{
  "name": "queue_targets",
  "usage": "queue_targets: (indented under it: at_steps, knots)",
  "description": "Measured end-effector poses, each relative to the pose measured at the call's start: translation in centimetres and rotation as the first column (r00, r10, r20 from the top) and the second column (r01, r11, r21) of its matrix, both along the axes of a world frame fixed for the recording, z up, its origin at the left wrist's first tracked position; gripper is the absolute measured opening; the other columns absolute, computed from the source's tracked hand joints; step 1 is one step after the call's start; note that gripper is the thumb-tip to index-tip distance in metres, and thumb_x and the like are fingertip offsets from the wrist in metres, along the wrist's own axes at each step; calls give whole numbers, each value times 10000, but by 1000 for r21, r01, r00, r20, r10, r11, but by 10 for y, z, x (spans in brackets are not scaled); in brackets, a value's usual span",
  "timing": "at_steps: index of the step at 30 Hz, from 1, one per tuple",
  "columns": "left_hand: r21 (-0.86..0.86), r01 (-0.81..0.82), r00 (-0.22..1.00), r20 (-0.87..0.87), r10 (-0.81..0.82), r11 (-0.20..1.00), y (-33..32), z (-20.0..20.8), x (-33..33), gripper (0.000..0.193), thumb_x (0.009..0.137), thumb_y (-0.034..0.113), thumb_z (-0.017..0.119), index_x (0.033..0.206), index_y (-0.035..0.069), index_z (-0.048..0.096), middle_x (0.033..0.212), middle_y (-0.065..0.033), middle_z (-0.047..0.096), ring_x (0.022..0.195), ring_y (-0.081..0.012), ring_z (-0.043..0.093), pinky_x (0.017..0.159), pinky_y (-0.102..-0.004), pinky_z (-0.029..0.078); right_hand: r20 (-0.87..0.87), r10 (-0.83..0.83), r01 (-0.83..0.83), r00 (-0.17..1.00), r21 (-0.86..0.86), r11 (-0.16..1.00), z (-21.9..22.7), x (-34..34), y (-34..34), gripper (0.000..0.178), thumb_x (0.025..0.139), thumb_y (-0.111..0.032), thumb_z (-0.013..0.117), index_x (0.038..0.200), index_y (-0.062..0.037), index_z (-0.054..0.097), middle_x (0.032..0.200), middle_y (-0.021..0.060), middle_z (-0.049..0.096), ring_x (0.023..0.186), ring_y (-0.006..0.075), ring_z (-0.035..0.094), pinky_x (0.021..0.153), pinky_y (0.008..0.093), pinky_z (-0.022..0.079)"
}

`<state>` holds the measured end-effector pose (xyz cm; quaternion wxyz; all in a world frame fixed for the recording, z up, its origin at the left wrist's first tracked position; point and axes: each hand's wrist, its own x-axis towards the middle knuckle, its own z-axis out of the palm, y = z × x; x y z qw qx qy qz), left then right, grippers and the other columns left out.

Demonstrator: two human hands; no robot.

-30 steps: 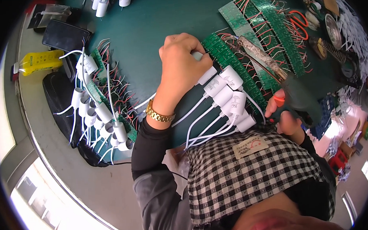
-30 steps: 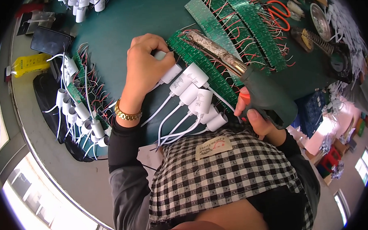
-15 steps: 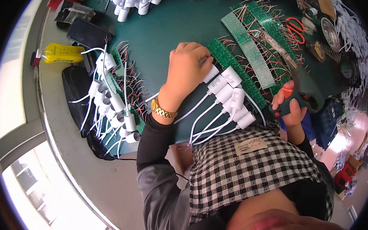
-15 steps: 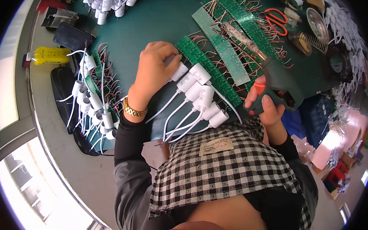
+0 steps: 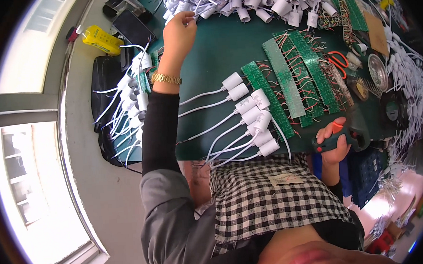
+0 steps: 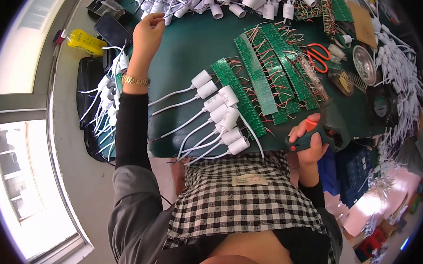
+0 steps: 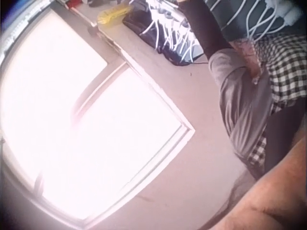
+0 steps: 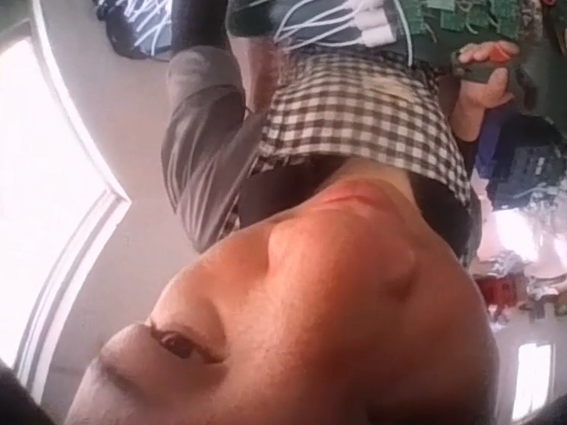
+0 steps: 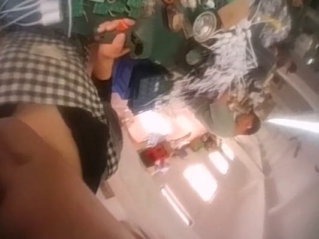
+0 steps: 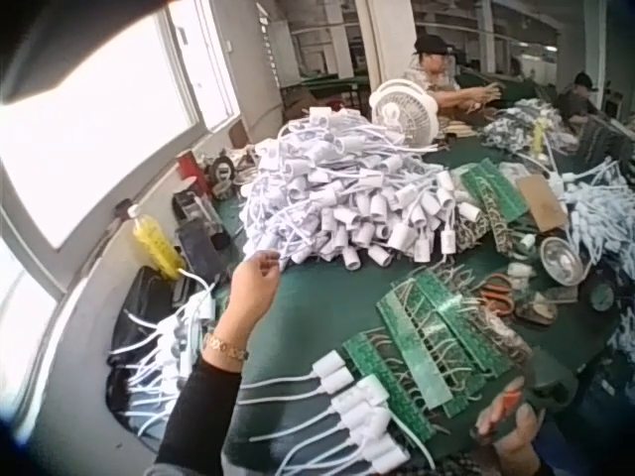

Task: The person solders wires onto PCB strips for electronic component assembly using a soldering iron and pliers.

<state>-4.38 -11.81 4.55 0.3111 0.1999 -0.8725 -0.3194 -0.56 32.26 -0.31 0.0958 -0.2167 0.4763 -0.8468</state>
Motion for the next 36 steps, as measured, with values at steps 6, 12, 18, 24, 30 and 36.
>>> queue_targets:
  at_steps: [6,12,18,24,30,36]
  knots:
    - [-256,-122,971,169,169,959,-28,-29,-55,306,749,278,623,1001,123,700,909,-146,675,868,-312,636,771,-409,506,-12,-4,4,1000,-2,1000,-12,-5,11,412,890,-269,482,1204,-12,413,780,114,512,600,201,522,566,323,456]
    - [-418,113,930,365,53,902,-1,4,-56,263,754,312,599,860,96,707,785,-132,675,772,-336,645,700,-433,516,15,-97,98,995,-64,993,-17,-5,18,433,889,-284,492,1201,4,407,781,118,514,586,195,516,554,310,452]
    - [842,19,989,64,-135,539,23,1,26,272,904,270,532,874,13,613,813,-83,677,646,-122,613,532,-261,447,31,-51,55,998,-123,991,-18,-6,18,465,881,-312,512,1200,9,405,766,124,514,559,192,511,544,305,449]
    - [697,-15,913,303,-274,717,58,-23,76,215,882,71,511,1081,9,563,1021,-132,661,804,-209,642,649,-268,481,59,-53,58,997,-87,995,-17,-5,18,479,881,-321,518,1206,9,394,760,121,512,557,193,510,552,300,444]
    - [-490,748,651,411,-638,448,60,-3,57,461,661,-46,650,1100,84,590,1198,-119,570,1067,-334,555,846,-406,445,59,-44,50,997,-100,994,-17,-5,17,478,884,-324,514,1206,8,392,770,117,513,580,191,522,572,299,438]
    - [-238,824,561,215,-799,515,77,27,54,461,695,3,689,1121,15,514,1092,-157,607,978,-321,606,799,-379,479,68,-69,74,995,-73,995,-16,-4,18,479,885,-325,511,1210,6,390,769,111,508,579,186,521,572,299,430]
